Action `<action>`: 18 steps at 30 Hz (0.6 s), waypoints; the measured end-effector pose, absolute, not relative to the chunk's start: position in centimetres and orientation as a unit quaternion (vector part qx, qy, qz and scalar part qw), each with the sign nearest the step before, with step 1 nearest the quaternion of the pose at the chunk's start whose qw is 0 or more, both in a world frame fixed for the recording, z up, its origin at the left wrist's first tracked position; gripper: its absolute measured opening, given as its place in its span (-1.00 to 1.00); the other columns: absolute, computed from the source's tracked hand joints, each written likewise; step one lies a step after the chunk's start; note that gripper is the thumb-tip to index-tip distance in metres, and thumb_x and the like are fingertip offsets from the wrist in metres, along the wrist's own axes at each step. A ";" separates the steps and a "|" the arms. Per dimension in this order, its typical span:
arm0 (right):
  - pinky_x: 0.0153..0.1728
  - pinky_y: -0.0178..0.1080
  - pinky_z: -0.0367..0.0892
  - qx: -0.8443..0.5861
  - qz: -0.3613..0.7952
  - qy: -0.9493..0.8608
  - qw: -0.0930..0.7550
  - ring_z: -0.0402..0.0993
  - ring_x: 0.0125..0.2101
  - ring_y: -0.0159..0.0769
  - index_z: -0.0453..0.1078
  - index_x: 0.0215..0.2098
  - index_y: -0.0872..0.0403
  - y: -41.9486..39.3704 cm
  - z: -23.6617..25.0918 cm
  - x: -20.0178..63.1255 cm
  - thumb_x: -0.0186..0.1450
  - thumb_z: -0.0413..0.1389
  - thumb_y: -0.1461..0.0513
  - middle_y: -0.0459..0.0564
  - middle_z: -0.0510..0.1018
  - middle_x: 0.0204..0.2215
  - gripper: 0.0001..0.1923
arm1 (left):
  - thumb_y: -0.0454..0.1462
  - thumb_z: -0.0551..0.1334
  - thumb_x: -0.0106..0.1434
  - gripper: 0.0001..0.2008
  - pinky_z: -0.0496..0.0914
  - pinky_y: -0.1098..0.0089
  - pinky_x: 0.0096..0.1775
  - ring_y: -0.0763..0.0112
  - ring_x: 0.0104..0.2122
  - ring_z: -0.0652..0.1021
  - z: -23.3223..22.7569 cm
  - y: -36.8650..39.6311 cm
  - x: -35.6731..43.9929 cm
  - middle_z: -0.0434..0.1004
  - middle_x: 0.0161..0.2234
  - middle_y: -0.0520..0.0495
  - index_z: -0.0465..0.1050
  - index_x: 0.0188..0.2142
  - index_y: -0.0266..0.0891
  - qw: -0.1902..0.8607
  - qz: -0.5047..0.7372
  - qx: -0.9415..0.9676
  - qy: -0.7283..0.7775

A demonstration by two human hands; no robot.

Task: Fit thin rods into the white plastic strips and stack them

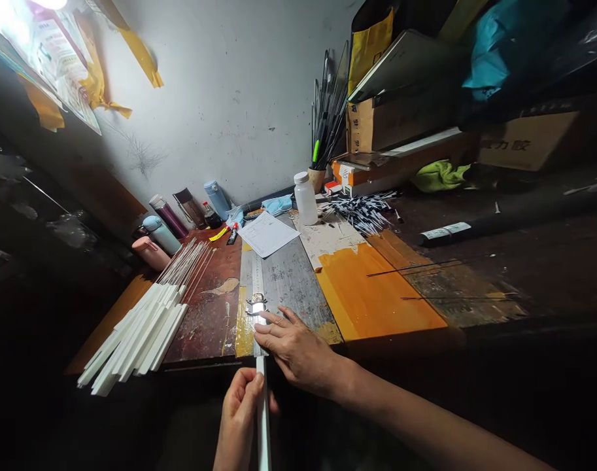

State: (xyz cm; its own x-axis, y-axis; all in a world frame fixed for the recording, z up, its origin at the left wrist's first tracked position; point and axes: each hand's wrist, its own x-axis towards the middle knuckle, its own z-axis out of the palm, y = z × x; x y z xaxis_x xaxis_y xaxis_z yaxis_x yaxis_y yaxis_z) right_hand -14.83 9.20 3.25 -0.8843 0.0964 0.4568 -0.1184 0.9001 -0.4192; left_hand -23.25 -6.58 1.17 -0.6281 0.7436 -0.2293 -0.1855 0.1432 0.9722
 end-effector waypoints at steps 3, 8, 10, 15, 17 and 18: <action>0.23 0.04 -0.12 0.003 0.214 -0.942 0.257 0.09 0.21 -0.15 0.31 0.08 0.08 9.2 3.2 -14.9 0.30 0.01 0.37 0.02 0.45 0.07 -0.61 | 0.02 0.23 0.18 -0.63 0.08 0.54 -0.56 0.61 -0.65 0.22 1.2 -6.8 -23.8 0.40 -0.60 0.07 0.31 -0.36 -0.26 0.396 0.599 0.227 0.657; 0.01 -0.15 0.23 -0.014 0.124 -0.947 0.297 0.28 0.04 -0.14 0.44 -0.16 0.06 8.4 4.2 -13.8 0.32 0.08 0.37 0.01 0.43 0.06 -0.82 | 0.00 0.21 0.20 -0.67 0.30 0.43 -0.39 0.40 -0.46 0.45 1.3 -8.1 -23.6 0.50 -0.44 -0.03 0.39 -0.24 -0.20 0.312 0.549 0.302 0.714; -0.10 -0.17 0.29 -0.029 0.088 -0.959 0.266 0.35 -0.05 -0.14 0.44 -0.28 0.08 7.8 4.8 -12.3 0.32 0.08 0.39 0.02 0.48 -0.01 -0.87 | -0.06 0.21 0.21 -0.73 0.33 0.32 -0.23 0.26 -0.31 0.52 1.3 -9.0 -22.7 0.56 -0.31 -0.09 0.45 -0.21 -0.17 0.164 0.498 0.378 0.763; -0.28 -0.20 0.32 -0.138 0.174 -0.963 0.153 0.44 -0.35 -0.21 0.39 -0.32 0.08 6.0 4.1 -6.0 0.32 0.04 0.40 -0.04 0.52 -0.39 -0.86 | -0.23 0.26 0.19 -0.84 0.13 0.11 0.12 0.11 -0.07 0.51 0.3 -11.2 -18.3 0.60 -0.16 -0.14 0.56 -0.22 -0.09 -0.177 0.476 0.389 0.769; -0.34 -0.26 0.31 -0.184 0.289 -0.929 0.139 0.46 -0.39 -0.28 0.36 -0.29 0.03 4.6 2.7 -3.3 0.35 -0.01 0.36 -0.10 0.52 -0.41 -0.85 | -0.15 0.27 0.18 -0.87 0.27 0.17 0.03 0.13 -0.17 0.55 -0.8 -11.5 -16.7 0.63 -0.26 -0.13 0.58 -0.33 -0.06 -0.075 0.542 0.331 0.769; -0.40 -0.31 0.30 -0.198 0.355 -0.905 0.127 0.46 -0.42 -0.31 0.35 -0.28 0.01 3.7 1.9 -2.2 0.37 -0.03 0.32 -0.13 0.52 -0.43 -0.85 | -0.08 0.29 0.15 -0.81 0.33 0.20 -0.02 0.12 -0.19 0.56 -1.3 -11.4 -16.0 0.63 -0.27 -0.15 0.59 -0.32 -0.09 0.012 0.587 0.293 0.755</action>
